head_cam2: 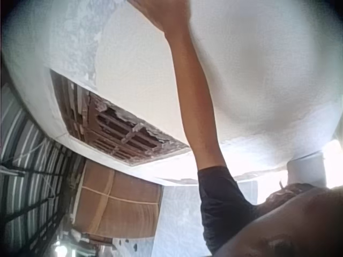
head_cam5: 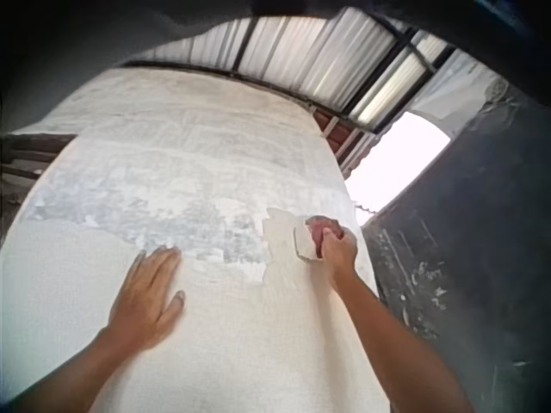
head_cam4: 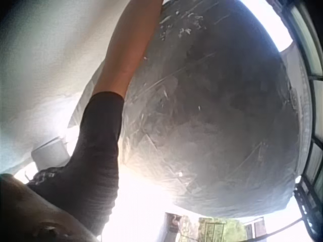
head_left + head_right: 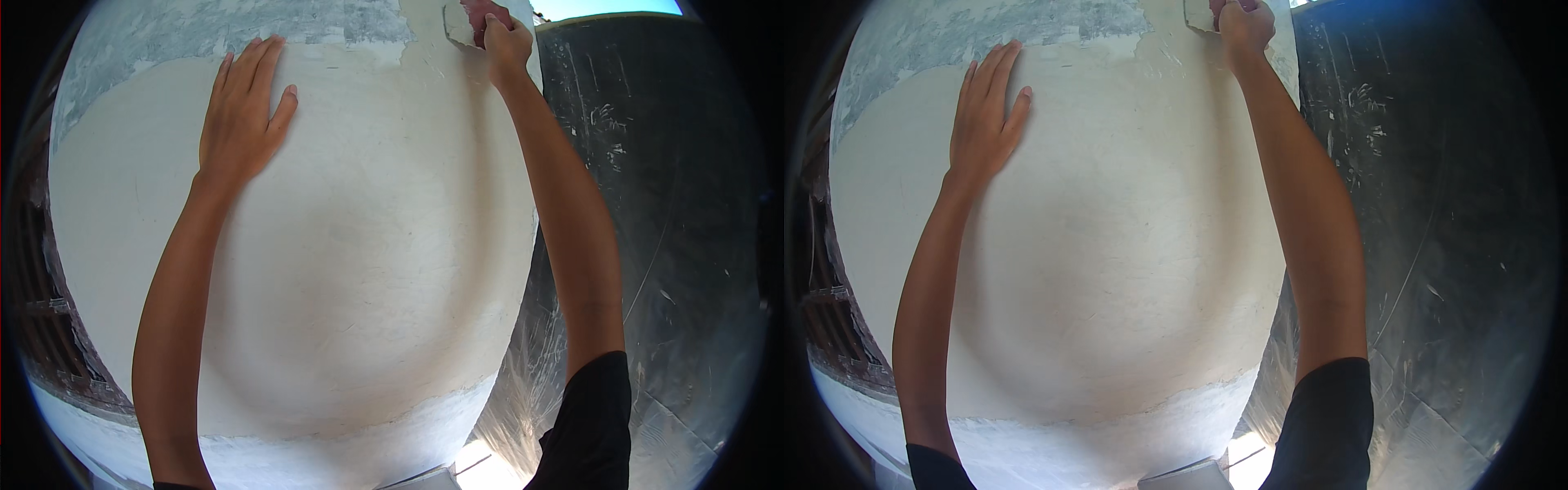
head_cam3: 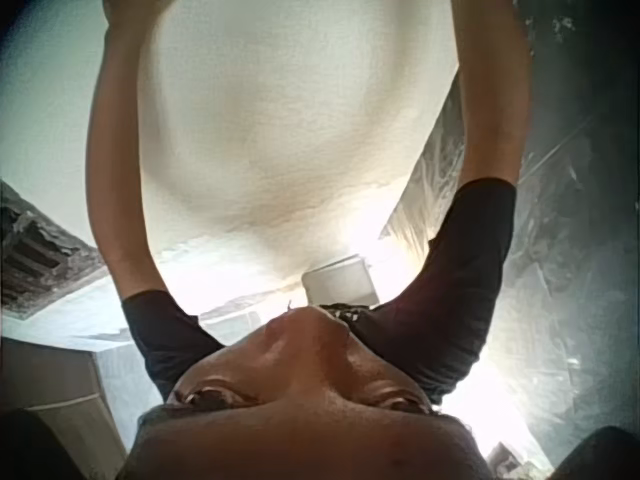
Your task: The person applies wall putty to a wall using a putty scraper, smoothing the surface.
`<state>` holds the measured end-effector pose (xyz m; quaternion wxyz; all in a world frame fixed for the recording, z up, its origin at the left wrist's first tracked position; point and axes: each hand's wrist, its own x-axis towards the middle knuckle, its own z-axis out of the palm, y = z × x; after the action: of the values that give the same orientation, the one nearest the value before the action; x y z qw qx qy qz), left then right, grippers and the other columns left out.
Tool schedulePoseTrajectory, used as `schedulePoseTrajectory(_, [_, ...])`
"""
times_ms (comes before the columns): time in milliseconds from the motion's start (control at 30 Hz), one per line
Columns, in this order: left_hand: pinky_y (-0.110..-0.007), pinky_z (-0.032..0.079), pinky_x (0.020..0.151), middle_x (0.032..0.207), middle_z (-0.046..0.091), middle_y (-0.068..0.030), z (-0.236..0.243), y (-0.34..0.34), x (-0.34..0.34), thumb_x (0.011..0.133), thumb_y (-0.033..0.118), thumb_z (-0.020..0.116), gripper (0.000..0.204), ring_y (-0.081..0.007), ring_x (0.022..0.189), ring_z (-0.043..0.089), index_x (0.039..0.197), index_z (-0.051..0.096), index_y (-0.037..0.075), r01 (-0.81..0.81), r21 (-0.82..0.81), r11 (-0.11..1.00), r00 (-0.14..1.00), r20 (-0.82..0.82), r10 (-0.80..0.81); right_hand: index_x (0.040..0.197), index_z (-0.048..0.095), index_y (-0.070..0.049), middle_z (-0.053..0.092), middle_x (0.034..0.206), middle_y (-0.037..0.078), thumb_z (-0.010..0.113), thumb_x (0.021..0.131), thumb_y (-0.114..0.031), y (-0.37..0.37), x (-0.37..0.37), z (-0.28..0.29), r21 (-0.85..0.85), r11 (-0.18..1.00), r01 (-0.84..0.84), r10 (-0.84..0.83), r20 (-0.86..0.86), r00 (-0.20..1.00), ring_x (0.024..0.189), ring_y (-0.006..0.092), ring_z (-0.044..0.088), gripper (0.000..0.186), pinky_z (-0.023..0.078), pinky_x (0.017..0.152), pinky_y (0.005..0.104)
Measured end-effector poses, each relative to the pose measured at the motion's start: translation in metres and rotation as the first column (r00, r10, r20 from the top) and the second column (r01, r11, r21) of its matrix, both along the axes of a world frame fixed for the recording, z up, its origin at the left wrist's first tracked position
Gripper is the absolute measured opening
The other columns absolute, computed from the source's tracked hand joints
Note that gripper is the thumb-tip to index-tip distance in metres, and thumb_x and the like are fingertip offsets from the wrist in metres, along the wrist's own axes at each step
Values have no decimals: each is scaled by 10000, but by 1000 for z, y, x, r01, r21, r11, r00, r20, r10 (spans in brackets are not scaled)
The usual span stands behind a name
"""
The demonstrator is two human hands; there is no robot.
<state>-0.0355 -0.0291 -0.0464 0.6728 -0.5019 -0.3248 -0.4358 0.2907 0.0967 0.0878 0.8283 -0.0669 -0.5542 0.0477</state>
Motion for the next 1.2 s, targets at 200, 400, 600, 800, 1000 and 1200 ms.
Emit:
schedulePoseTrajectory(200, [-427, 217, 1212, 1440, 486, -99, 0, 3, 0, 955, 270, 523, 529, -232, 1390, 394, 1437, 424, 78, -5, 1, 1000, 1000, -1, 5, 1106, 641, 40, 667, 917, 83, 636, 915, -136, 7, 3, -1, 54, 982, 183, -188, 111, 976, 712, 144, 624, 260, 515, 635, 287])
schedulePoseTrajectory(400, [-424, 212, 1214, 1451, 474, -100, -1, 0, -1, 958, 274, 519, 531, -233, 1395, 387, 1445, 418, 86, -23, -10, 1000, 1000, 8, 23, 1117, 640, 55, 675, 936, 95, 639, 907, -125, 1, -1, -6, 24, 999, -38, 38, 8, 999, 733, 142, 624, 276, 515, 659, 293])
schedulePoseTrajectory(600, [-444, 214, 1204, 1485, 437, -108, 0, 1, 0, 962, 228, 527, 545, -260, 1409, 361, 1476, 389, 113, 36, -35, 999, 999, 6, -36, 1072, 652, 66, 659, 938, 100, 634, 908, -108, 13, 16, -7, -101, 991, 84, -109, -275, 955, 738, 145, 629, 239, 533, 641, 296])
schedulePoseTrajectory(800, [-442, 213, 1206, 1489, 434, -104, 0, 1, -4, 964, 236, 524, 547, -258, 1410, 360, 1481, 382, 121, 22, -30, 999, 1000, 11, -22, 1127, 645, 59, 675, 1028, 105, 669, 904, -141, 11, 11, -17, 26, 982, 184, -185, 1, 983, 832, 158, 645, 301, 536, 729, 298])
schedulePoseTrajectory(1000, [-436, 210, 1210, 1488, 433, -103, -1, 0, -1, 967, 240, 519, 543, -253, 1412, 357, 1482, 382, 132, 29, -36, 999, 999, 27, -28, 1159, 643, 46, 675, 1034, 96, 659, 925, -172, -14, -1, -29, -68, 998, -14, -5, -270, 963, 850, 139, 638, 320, 521, 743, 285])
schedulePoseTrajectory(1200, [-436, 214, 1209, 1488, 433, -104, -1, 2, -3, 966, 237, 523, 547, -254, 1409, 362, 1483, 381, 130, 37, -22, 999, 999, 18, -37, 1212, 614, 34, 654, 974, 60, 664, 927, -162, 0, -4, -27, 13, 996, 91, -92, 135, 987, 768, 125, 611, 350, 511, 686, 277])
